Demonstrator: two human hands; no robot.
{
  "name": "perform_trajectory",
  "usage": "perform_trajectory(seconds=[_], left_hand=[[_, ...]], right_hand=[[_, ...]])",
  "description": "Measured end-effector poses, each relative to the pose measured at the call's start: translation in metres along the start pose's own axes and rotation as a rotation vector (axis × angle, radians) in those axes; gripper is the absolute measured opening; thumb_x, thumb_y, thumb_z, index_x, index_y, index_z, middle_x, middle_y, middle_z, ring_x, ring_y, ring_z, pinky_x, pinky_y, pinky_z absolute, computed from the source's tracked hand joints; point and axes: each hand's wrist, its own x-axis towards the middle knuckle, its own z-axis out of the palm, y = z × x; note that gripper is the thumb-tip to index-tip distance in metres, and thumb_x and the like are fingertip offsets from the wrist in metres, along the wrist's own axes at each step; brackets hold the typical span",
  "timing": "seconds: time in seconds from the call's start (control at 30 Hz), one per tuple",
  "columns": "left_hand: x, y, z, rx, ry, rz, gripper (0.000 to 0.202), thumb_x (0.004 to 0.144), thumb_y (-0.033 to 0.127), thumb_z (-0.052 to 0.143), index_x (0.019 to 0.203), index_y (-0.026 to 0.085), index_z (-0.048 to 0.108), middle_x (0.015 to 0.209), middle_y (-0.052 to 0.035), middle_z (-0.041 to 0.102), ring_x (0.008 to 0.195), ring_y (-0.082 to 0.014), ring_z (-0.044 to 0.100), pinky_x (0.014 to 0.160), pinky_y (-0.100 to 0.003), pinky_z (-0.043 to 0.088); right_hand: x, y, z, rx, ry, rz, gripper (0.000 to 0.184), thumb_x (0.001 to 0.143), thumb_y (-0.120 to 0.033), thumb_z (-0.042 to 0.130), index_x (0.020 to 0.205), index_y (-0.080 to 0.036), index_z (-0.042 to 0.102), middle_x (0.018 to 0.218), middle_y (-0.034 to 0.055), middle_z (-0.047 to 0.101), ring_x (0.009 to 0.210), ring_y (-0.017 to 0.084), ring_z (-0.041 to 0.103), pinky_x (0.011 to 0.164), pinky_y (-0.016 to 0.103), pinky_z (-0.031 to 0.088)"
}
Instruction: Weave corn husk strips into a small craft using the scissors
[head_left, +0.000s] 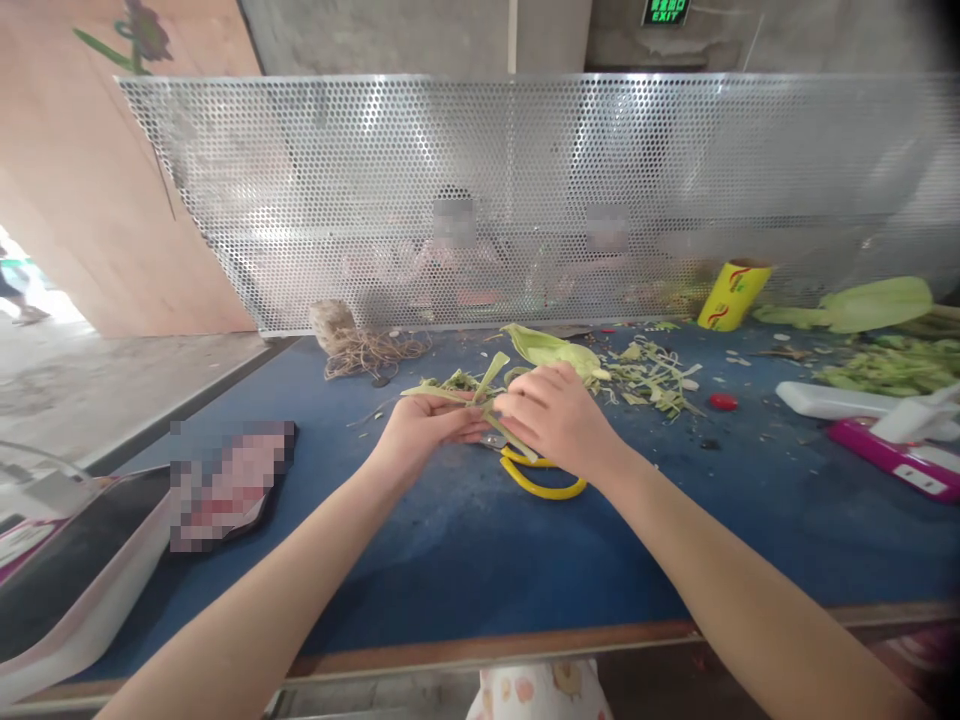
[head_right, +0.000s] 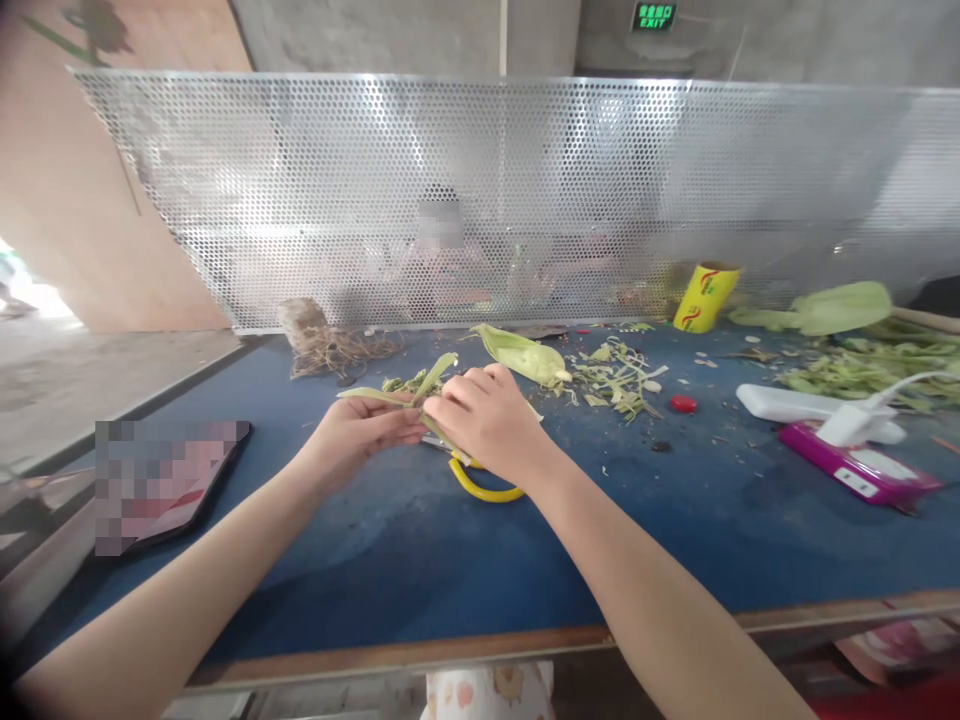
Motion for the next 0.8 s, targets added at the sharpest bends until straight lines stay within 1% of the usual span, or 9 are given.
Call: perform_trajectory(seconds=[0.07,0.17,0.23,0.37,0.5,0.6,0.67,0.73,0.8], left_hand=[[-0.0007,-0.0003,0.0005,0.020,-0.021,-0.006,0.026,0.054,0.020,0.076,0.078,0.010,0.068,0.068,-0.0059,0.071,0.065,-0.0179,0.066,0.071,-0.031,0.054],[-0.0011,-0.0019,0.0017,0.104,-0.030,0.032,0.024,0.055,0.019,0.075,0.077,0.011,0.069,0.066,-0.0051,0.071,0.062,-0.0176,0.066,0.067,-0.029,0.054],[-0.0015,-0.0031,0.0026,0.187,-0.054,0.076,0.023,0.055,0.019,0.075,0.076,0.012,0.069,0.066,-0.0052,0.071,0.063,-0.0191,0.066,0.065,-0.030,0.054],[-0.0047,-0.0032,0.0049,0.287,-0.173,0.120,0.019,0.059,0.021,0.071,0.077,0.013,0.070,0.072,-0.0069,0.072,0.074,-0.0234,0.067,0.068,-0.031,0.053],[-0.0069,-0.0002,0.0064,0.343,-0.250,0.120,0.018,0.063,0.022,0.068,0.079,0.015,0.070,0.077,-0.0065,0.072,0.078,-0.0222,0.066,0.073,-0.031,0.053],[-0.0059,0.0015,0.0056,0.333,-0.298,0.114,0.019,0.068,0.025,0.065,0.083,0.015,0.070,0.080,-0.0064,0.072,0.080,-0.0218,0.066,0.072,-0.031,0.053],[-0.0051,0.0018,0.0048,0.348,-0.307,0.113,0.020,0.069,0.027,0.063,0.083,0.015,0.070,0.079,-0.0070,0.072,0.079,-0.0220,0.066,0.069,-0.030,0.054],[-0.0048,0.0021,0.0042,0.360,-0.290,0.117,0.020,0.068,0.028,0.064,0.082,0.014,0.070,0.076,-0.0071,0.072,0.076,-0.0223,0.067,0.065,-0.029,0.054],[-0.0051,0.0025,0.0041,0.357,-0.251,0.118,0.019,0.068,0.027,0.065,0.082,0.014,0.070,0.072,-0.0067,0.072,0.073,-0.0215,0.067,0.060,-0.026,0.054]], right_hand=[[-0.0003,0.0004,-0.0008,-0.030,-0.030,-0.081,0.011,0.084,-0.019,0.045,0.083,-0.022,0.056,0.081,0.0020,0.057,0.078,0.015,0.048,0.076,0.034,0.031],[-0.0008,-0.0003,0.0001,0.070,-0.038,-0.079,0.014,0.086,-0.022,0.045,0.081,-0.024,0.058,0.084,0.0008,0.057,0.081,0.014,0.048,0.080,0.035,0.028],[-0.0004,-0.0014,0.0012,0.176,-0.015,-0.011,0.013,0.085,-0.025,0.048,0.078,-0.024,0.059,0.087,0.0008,0.057,0.084,0.014,0.048,0.080,0.034,0.028],[0.0005,-0.0027,0.0043,0.373,0.013,0.224,0.006,0.078,-0.027,0.057,0.075,-0.022,0.056,0.097,0.0016,0.058,0.093,0.016,0.051,0.082,0.035,0.029],[0.0002,-0.0016,0.0071,0.552,-0.095,0.400,0.012,0.075,-0.031,0.059,0.077,-0.021,0.051,0.082,-0.0005,0.061,0.081,0.016,0.057,0.080,0.036,0.034],[-0.0002,-0.0010,0.0082,0.630,-0.097,0.470,0.017,0.074,-0.035,0.059,0.080,-0.021,0.051,0.080,0.0009,0.061,0.078,0.015,0.058,0.076,0.035,0.039],[0.0000,-0.0012,0.0083,0.630,-0.084,0.506,0.021,0.071,-0.036,0.061,0.083,-0.020,0.052,0.081,0.0022,0.060,0.080,0.016,0.059,0.075,0.034,0.041],[0.0007,-0.0014,0.0072,0.620,-0.099,0.519,0.020,0.072,-0.034,0.061,0.084,-0.021,0.054,0.081,0.0023,0.061,0.079,0.016,0.059,0.074,0.034,0.042],[0.0016,-0.0008,0.0050,0.616,-0.133,0.521,0.014,0.075,-0.033,0.057,0.082,-0.021,0.055,0.079,0.0017,0.063,0.076,0.015,0.059,0.073,0.033,0.042]])
